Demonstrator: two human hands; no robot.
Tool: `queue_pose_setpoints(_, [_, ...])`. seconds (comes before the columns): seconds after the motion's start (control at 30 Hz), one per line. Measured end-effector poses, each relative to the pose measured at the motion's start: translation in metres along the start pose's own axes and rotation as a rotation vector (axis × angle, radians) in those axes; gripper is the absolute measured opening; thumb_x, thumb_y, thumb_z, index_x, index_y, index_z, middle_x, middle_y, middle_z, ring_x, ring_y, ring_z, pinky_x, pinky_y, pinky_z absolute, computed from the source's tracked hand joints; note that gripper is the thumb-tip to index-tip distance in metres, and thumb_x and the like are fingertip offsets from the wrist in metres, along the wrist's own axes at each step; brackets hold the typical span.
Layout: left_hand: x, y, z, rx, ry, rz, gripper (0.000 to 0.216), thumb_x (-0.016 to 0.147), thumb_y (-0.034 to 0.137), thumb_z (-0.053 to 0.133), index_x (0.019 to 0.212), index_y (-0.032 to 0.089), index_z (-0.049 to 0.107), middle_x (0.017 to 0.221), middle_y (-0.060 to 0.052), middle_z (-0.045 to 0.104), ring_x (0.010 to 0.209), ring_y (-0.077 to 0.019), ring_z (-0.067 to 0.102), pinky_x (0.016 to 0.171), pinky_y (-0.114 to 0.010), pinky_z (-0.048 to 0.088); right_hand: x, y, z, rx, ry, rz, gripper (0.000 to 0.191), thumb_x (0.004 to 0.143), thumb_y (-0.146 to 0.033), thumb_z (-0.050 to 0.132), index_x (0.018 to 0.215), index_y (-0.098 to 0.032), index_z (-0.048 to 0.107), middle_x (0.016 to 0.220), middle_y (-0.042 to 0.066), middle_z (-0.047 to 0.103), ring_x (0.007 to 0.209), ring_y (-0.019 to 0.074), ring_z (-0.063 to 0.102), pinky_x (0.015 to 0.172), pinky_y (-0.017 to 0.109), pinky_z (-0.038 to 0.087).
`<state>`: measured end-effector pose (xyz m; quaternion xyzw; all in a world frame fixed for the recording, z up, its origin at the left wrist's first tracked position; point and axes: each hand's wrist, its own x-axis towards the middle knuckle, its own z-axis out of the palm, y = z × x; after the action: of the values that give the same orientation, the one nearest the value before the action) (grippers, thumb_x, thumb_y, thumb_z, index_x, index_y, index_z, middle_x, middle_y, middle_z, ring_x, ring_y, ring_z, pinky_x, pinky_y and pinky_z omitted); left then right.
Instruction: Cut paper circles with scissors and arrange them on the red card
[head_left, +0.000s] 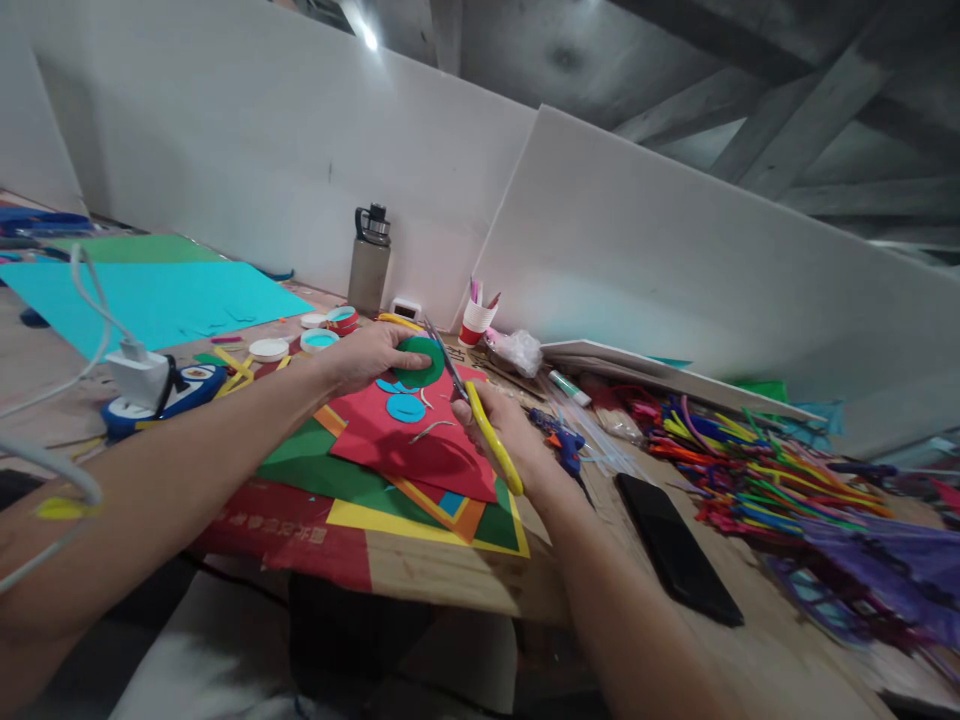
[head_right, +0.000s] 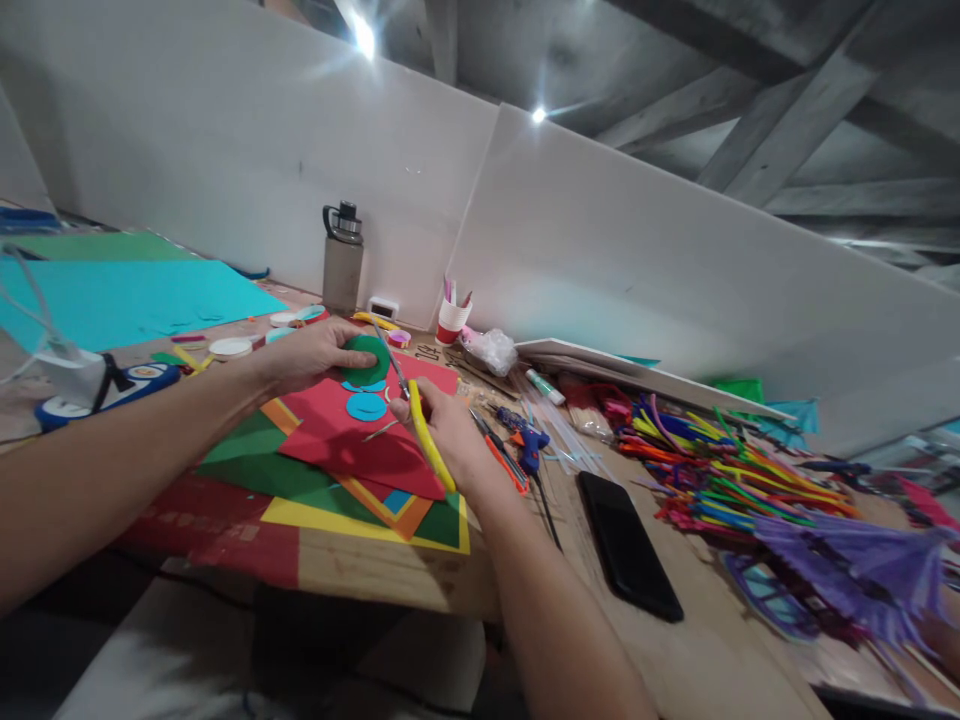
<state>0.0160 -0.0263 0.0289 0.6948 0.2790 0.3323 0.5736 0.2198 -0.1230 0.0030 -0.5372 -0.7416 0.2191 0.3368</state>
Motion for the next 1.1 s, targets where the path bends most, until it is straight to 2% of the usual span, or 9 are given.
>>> queue_pose_setpoints(0.23, [-0.0008,0.0034,-0.0043,-0.001,-0.025,-0.011,0.026,0.067,0.031,0.079,0.080,0.012,0.069,0.070,-0.004,0.065,0.060,-0.0106,0.055,0.057,-0.023,0.042,-0.0001,-0.0021,-0.0022,-0.004,-0.029,-0.036,0.042,0.090,-0.062,0.045,0.086,-0.021,0.052,0.064,-0.003,0.045,0.058,0.0118,0.043,0.053,0.024,0.032])
queue_pose_setpoints(0.4, [0.0002,0.0018,-0.0054,0.105,-0.051,-0.032,0.024,0.066,0.031,0.079,0.078,0.012,0.070,0.068,-0.004,0.065,0.057,-0.0103,0.054,0.052,-0.022,0.040,-0.0011,-0.0024,-0.0010,-0.058,-0.018,-0.065,0.042,0.091,-0.061,0.044,0.083,-0.020,0.051,0.071,-0.002,0.048,0.064,0.0127,0.044,0.057,0.024,0.032])
queue_pose_setpoints(0.53, [0.0001,0.0022,-0.0048,0.143,-0.065,-0.017,0.021,0.066,0.029,0.079,0.074,0.012,0.070,0.064,-0.003,0.062,0.054,-0.0094,0.051,0.048,-0.020,0.037,-0.0018,-0.0003,0.0008,-0.064,-0.028,-0.063,0.043,0.092,-0.061,0.042,0.089,-0.020,0.053,0.073,-0.001,0.049,0.068,0.0139,0.045,0.060,0.025,0.034])
queue_pose_setpoints(0.8, [-0.0001,0.0000,-0.0046,0.161,-0.068,-0.010,0.022,0.067,0.030,0.078,0.079,0.012,0.072,0.068,-0.004,0.064,0.057,-0.0106,0.054,0.052,-0.022,0.040,-0.0035,-0.0025,0.0018,0.040,-0.092,-0.034,0.045,0.093,-0.062,0.039,0.103,-0.021,0.051,0.072,-0.003,0.046,0.061,0.0119,0.044,0.057,0.024,0.037])
queue_pose_setpoints(1.1, [0.0002,0.0001,-0.0058,0.116,-0.096,-0.042,0.019,0.065,0.027,0.079,0.076,0.013,0.071,0.066,-0.004,0.065,0.056,-0.0110,0.054,0.051,-0.023,0.039,-0.0030,-0.0044,0.0017,0.089,-0.104,-0.036,0.041,0.093,-0.060,0.040,0.096,-0.021,0.051,0.066,-0.003,0.045,0.057,0.0117,0.044,0.052,0.024,0.038])
